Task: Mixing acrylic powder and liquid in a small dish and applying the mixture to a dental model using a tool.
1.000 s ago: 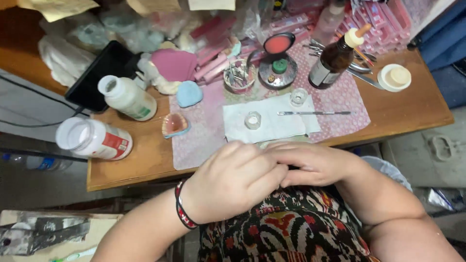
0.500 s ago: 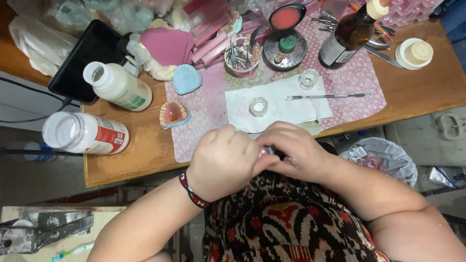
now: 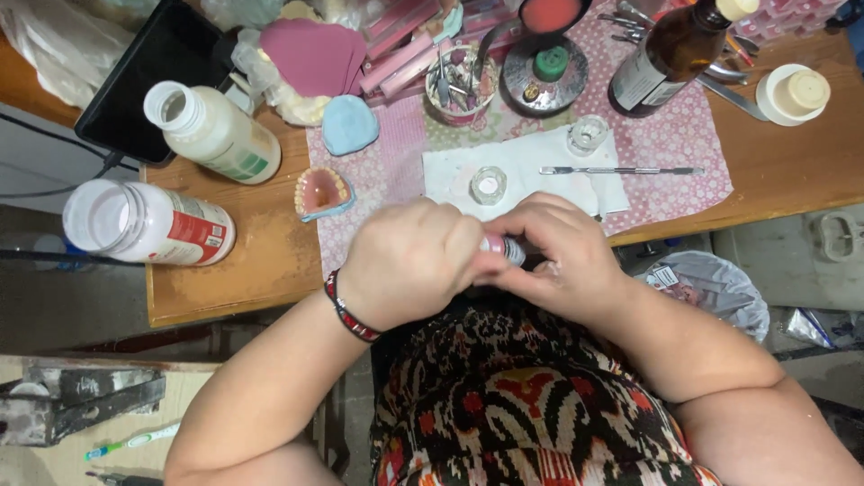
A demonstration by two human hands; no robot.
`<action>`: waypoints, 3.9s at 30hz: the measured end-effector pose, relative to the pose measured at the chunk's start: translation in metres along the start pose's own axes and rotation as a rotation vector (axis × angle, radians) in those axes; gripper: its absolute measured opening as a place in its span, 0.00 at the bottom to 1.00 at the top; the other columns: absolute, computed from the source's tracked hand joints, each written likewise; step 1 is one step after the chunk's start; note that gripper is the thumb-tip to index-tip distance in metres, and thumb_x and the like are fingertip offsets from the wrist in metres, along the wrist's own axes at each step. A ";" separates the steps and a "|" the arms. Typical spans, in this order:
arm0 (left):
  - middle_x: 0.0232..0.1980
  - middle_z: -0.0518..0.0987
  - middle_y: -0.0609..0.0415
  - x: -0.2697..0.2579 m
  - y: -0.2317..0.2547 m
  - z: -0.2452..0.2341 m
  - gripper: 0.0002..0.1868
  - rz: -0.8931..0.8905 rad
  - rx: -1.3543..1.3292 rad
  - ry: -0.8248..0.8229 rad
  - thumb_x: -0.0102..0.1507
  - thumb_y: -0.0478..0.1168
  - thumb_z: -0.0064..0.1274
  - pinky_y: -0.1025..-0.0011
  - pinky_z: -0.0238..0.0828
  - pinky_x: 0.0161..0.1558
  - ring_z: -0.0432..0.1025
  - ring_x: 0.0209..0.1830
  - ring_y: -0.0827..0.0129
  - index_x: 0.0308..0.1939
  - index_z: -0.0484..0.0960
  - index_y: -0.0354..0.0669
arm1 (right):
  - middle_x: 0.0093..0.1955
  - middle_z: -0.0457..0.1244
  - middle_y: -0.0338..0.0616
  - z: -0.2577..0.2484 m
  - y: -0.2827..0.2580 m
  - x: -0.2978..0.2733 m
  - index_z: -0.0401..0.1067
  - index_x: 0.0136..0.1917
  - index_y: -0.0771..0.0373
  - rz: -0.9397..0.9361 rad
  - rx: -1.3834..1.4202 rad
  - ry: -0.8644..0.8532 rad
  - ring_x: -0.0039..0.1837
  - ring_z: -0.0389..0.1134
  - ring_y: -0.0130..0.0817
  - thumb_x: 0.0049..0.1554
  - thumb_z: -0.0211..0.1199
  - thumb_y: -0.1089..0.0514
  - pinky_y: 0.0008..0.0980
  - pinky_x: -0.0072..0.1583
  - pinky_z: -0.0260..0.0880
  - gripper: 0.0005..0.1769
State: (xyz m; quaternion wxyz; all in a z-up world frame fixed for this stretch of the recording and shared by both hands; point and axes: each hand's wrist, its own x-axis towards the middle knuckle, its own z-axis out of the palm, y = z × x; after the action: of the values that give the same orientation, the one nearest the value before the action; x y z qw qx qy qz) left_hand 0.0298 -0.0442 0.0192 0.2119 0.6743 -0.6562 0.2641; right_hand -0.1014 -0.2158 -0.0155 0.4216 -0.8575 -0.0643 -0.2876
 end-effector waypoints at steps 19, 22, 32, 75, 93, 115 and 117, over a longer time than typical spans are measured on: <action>0.24 0.63 0.64 0.006 -0.009 0.011 0.23 -0.092 0.093 0.037 0.73 0.59 0.41 0.71 0.68 0.24 0.67 0.22 0.70 0.30 0.74 0.52 | 0.36 0.66 0.42 0.004 -0.001 0.007 0.77 0.49 0.65 -0.059 -0.170 0.108 0.40 0.69 0.43 0.51 0.79 0.58 0.40 0.47 0.71 0.15; 0.25 0.68 0.58 0.009 -0.009 0.003 0.30 -0.154 -0.030 -0.020 0.69 0.69 0.46 0.67 0.71 0.25 0.72 0.23 0.63 0.31 0.77 0.47 | 0.37 0.66 0.42 0.003 0.012 -0.001 0.79 0.48 0.63 -0.014 -0.097 0.112 0.40 0.68 0.43 0.53 0.79 0.48 0.41 0.47 0.70 0.19; 0.38 0.77 0.53 0.009 -0.012 -0.002 0.19 -0.029 -0.257 -0.118 0.75 0.53 0.42 0.60 0.72 0.35 0.73 0.37 0.56 0.50 0.78 0.41 | 0.39 0.64 0.43 -0.007 -0.004 0.010 0.73 0.49 0.65 -0.051 -0.196 0.011 0.40 0.61 0.40 0.57 0.75 0.52 0.38 0.47 0.61 0.17; 0.35 0.83 0.59 -0.005 0.003 0.071 0.24 -0.601 -0.288 0.017 0.54 0.38 0.70 0.63 0.65 0.51 0.76 0.43 0.64 0.53 0.83 0.49 | 0.56 0.71 0.53 -0.014 0.048 0.034 0.84 0.56 0.65 -0.381 -0.531 0.218 0.57 0.67 0.56 0.65 0.72 0.62 0.48 0.61 0.73 0.07; 0.24 0.77 0.59 -0.003 0.003 0.068 0.22 -0.602 -0.268 0.066 0.52 0.38 0.71 0.63 0.68 0.48 0.76 0.37 0.64 0.50 0.84 0.46 | 0.55 0.70 0.51 -0.007 0.045 0.041 0.85 0.54 0.61 -0.444 -0.620 0.258 0.56 0.65 0.51 0.68 0.66 0.62 0.43 0.56 0.75 0.08; 0.34 0.84 0.54 -0.009 -0.002 0.065 0.21 -0.658 -0.384 0.003 0.53 0.41 0.70 0.61 0.65 0.51 0.76 0.43 0.61 0.49 0.85 0.46 | 0.54 0.71 0.57 -0.019 0.056 0.024 0.80 0.60 0.72 -0.184 -0.260 0.219 0.54 0.70 0.58 0.62 0.76 0.53 0.53 0.57 0.72 0.21; 0.35 0.83 0.56 -0.009 -0.003 0.061 0.20 -0.655 -0.392 -0.023 0.54 0.42 0.69 0.62 0.64 0.52 0.75 0.44 0.62 0.49 0.85 0.47 | 0.53 0.71 0.57 -0.020 0.057 0.020 0.79 0.60 0.73 -0.180 -0.225 0.238 0.53 0.70 0.57 0.61 0.76 0.55 0.52 0.57 0.72 0.21</action>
State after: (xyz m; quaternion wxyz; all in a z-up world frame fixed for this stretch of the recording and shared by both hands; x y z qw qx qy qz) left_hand 0.0381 -0.0755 -0.0337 0.4027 0.7979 -0.4462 0.0445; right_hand -0.0736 -0.2698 -0.0337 0.3004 -0.8499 -0.0578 -0.4290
